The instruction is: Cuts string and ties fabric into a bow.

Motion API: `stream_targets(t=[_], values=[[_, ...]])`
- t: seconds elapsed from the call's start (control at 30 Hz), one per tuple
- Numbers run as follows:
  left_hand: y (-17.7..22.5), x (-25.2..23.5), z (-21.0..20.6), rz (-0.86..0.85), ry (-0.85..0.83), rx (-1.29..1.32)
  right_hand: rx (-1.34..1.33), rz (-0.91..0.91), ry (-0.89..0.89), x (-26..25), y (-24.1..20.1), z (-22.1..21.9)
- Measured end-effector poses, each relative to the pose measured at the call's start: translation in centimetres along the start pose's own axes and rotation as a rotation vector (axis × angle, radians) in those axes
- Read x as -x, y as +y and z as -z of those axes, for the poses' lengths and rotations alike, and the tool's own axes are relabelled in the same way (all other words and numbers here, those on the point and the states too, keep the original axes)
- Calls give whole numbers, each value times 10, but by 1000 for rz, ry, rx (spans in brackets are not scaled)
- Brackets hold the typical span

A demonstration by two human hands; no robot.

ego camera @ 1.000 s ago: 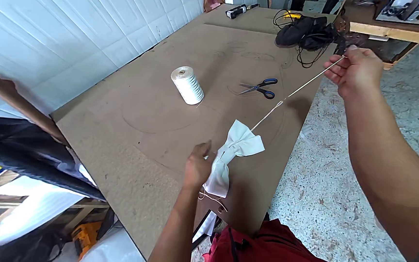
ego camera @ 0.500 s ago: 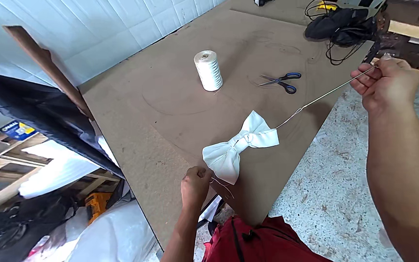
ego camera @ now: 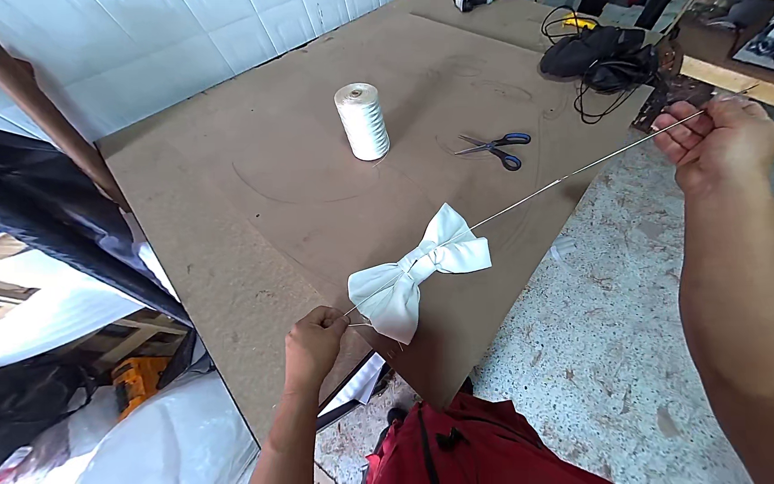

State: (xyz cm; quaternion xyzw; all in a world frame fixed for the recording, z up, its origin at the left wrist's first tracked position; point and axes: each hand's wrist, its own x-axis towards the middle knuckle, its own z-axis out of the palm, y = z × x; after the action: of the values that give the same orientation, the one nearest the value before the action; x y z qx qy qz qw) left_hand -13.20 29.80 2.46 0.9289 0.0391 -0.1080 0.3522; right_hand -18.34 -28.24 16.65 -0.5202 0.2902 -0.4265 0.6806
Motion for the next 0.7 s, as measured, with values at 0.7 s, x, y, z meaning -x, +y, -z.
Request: stream_targets(t=[0.7], values=[[-73,13,34,281,287,345,147,34,45,-154,-20,34]])
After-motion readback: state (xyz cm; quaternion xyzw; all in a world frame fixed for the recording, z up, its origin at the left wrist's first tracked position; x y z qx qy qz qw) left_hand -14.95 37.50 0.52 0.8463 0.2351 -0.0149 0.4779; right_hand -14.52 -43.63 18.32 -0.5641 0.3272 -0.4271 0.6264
